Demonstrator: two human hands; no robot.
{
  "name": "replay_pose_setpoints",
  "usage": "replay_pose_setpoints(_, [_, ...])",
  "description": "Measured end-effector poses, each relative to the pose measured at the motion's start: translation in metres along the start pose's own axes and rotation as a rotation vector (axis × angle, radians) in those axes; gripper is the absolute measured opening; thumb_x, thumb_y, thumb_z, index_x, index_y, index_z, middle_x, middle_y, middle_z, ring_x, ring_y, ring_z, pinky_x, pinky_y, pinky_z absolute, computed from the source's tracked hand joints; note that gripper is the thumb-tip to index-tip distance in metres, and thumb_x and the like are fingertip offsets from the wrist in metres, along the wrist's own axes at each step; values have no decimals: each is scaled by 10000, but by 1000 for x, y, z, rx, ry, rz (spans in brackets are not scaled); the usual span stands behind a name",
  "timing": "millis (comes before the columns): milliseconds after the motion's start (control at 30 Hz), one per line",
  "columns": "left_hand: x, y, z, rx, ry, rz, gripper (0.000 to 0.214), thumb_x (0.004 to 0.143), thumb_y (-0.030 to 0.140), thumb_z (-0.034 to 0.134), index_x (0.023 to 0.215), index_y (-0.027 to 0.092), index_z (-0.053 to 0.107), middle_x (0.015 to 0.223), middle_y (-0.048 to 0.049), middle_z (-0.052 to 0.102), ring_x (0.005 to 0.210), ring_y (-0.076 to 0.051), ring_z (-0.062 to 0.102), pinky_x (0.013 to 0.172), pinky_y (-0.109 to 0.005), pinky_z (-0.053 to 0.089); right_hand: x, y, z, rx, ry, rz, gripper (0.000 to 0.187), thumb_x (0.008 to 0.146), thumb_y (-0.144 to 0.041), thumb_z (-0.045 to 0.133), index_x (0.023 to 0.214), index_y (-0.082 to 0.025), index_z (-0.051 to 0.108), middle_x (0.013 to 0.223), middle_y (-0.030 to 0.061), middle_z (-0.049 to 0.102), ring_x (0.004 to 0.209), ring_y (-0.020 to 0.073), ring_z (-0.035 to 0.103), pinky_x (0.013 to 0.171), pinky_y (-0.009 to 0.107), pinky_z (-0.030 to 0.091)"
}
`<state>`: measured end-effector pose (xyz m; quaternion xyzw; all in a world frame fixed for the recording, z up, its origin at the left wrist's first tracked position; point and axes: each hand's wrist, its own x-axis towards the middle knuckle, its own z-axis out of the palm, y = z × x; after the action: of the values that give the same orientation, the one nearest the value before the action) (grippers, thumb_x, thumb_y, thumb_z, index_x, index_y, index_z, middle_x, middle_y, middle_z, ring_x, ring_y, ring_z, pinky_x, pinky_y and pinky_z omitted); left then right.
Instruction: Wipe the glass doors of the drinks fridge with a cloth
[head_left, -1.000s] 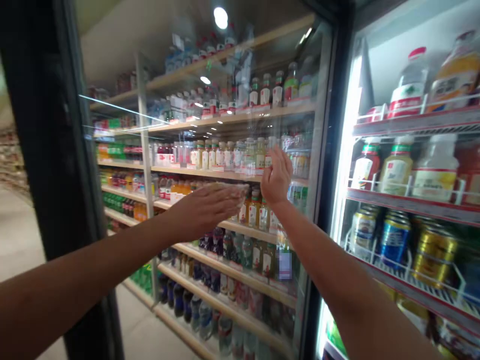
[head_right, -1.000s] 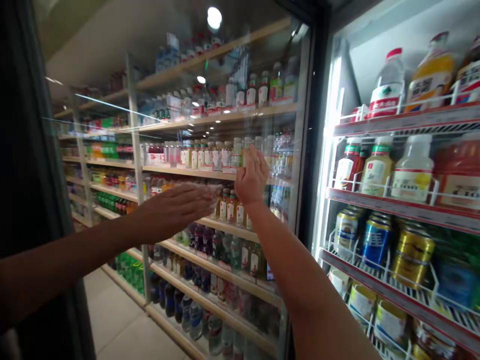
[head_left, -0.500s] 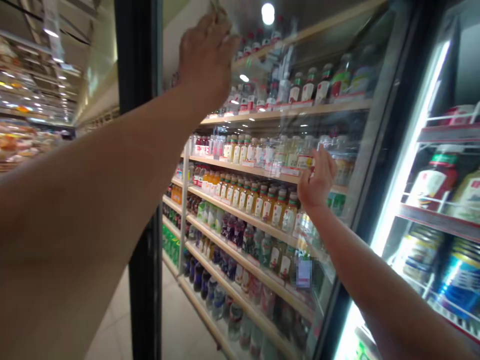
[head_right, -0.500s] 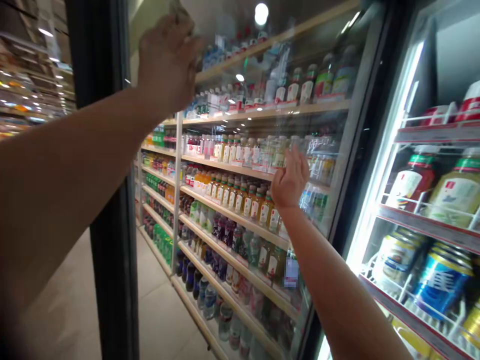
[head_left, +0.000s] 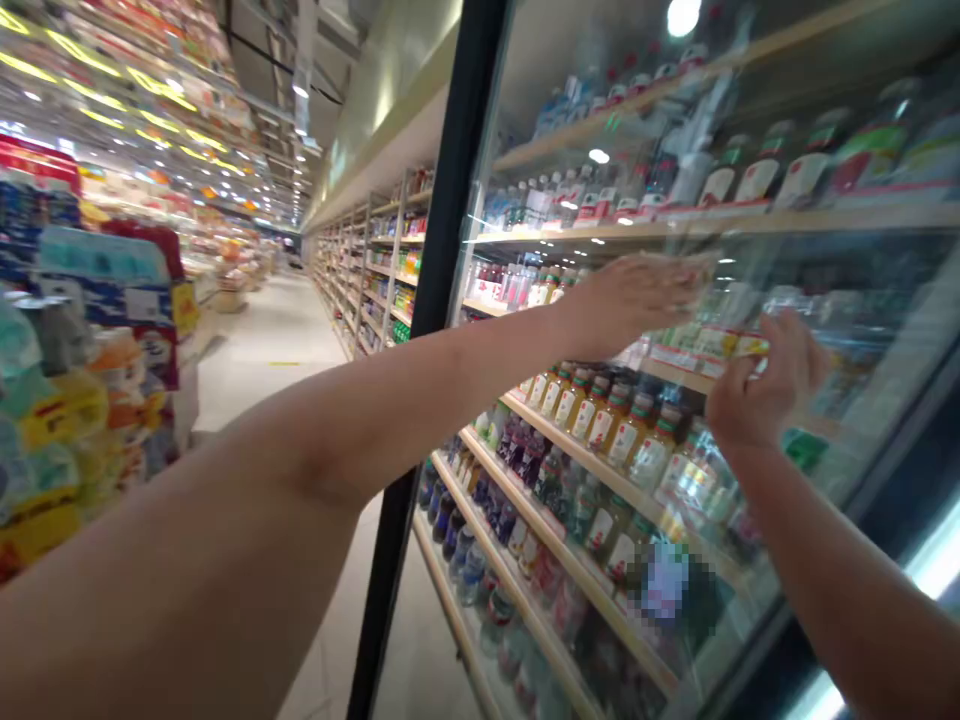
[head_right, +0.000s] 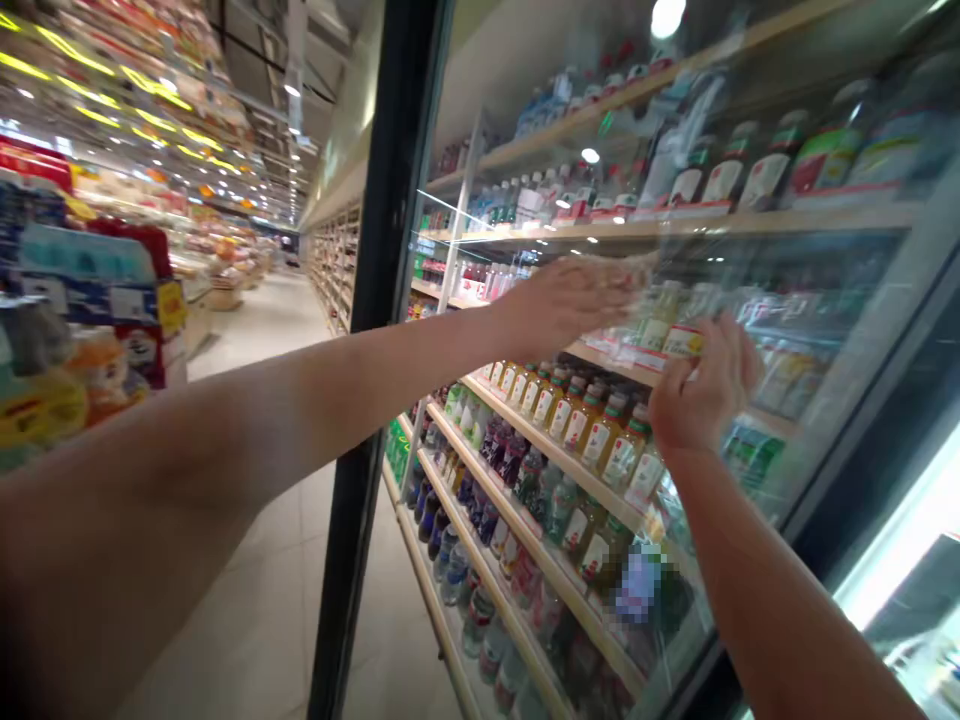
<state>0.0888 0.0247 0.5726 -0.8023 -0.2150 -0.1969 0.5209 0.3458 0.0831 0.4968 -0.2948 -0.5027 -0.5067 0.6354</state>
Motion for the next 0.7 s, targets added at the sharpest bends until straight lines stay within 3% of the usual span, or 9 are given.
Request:
replay_pose_setpoints(100, [-20,11,1,11,-74,170,458,1047,258,315,1460,350,491,1582,132,360,1518,-154,231,1256,-373,214,-2,9,2,-2,2,-28,622,719,-136,484,1323,-188,622,1375,121,626,1297,264,578,1111,455,426])
replay_pose_setpoints(200, [-29,-4,-9,31,-96,220,466,1048,253,306,1464,360,489,1575,135,372,1508,-136,254,1254,-346,226,-1,13,2,-4,18,-55,642,698,-163,509,1329,-196,620,1361,136,634,1267,281,603,1084,487,449])
replay_pose_setpoints(467, [-22,-98,-64,140,37,-285,509,1041,253,231,1510,280,425,1620,69,292,1524,-183,193,1214,-385,220,0,14,-3,37,8,-45,576,774,-235,518,1340,-212,619,1351,172,634,1267,321,599,1053,576,451])
replay_pose_setpoints(600, [-20,-116,-82,177,19,-399,554,999,217,229,1531,260,378,1620,86,256,1523,-156,163,1201,-357,199,1,14,-5,55,-26,-17,550,828,-251,490,1368,-229,593,1373,178,616,1312,302,564,1064,592,432])
replay_pose_setpoints(700, [-18,-119,-88,171,17,-493,603,959,210,214,1535,288,372,1616,111,257,1516,-143,175,1201,-325,181,1,12,-5,29,-33,16,574,764,-243,540,1331,-218,626,1362,167,628,1273,319,587,1063,580,438])
